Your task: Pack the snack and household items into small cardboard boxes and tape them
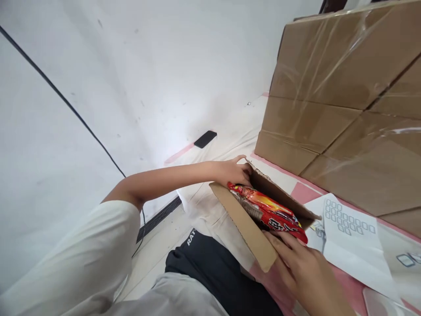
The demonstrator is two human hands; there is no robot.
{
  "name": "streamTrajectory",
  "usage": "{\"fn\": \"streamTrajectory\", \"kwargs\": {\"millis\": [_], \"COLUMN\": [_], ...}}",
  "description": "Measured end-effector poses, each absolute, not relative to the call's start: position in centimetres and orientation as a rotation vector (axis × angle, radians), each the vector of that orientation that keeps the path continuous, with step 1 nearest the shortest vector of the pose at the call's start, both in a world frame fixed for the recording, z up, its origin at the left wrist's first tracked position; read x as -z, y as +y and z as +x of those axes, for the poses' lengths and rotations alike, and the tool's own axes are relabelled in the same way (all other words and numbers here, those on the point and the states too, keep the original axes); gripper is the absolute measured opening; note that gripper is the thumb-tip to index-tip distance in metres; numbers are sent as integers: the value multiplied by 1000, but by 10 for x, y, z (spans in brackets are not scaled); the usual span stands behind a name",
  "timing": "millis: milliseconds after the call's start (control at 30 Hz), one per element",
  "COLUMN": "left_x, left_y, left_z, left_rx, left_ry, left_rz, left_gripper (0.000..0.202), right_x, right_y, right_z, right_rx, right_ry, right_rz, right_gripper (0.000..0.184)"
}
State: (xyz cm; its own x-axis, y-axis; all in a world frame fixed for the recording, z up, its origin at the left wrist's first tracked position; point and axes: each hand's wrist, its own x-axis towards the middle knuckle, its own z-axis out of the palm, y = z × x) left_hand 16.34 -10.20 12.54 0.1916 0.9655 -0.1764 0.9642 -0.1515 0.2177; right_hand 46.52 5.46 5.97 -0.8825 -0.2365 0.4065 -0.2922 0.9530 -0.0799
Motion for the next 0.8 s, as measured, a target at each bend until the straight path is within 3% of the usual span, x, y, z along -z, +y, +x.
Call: {"fn": "streamTrajectory", "kwargs": {"millis": [167,333,500,700,800], "left_x": [-126,-120,-104,-79,-77], "left_y": [-91,-100,-119,-119,-118], "left_z": [172,171,183,201,202], "left_rx": [66,-543,-1161,-1312,-1346], "left_ry": [1768,1563,1554,1750,1989], "left_rz": [2303,2227,1939,1910,1904], "left_gripper": [34,48,45,45,71], "right_x": [-61,-60,-68,-82,-79], "right_y": [51,58,70,68,67], "right_z": [472,490,508,505,500], "right_rx": [-213,-221,-155,-63,-168], "right_ry": [-2739,-2771,-2837,-2827,-2792], "right_rz": [276,24,52,-4,-26], "right_gripper": [36,28,45,74,67]}}
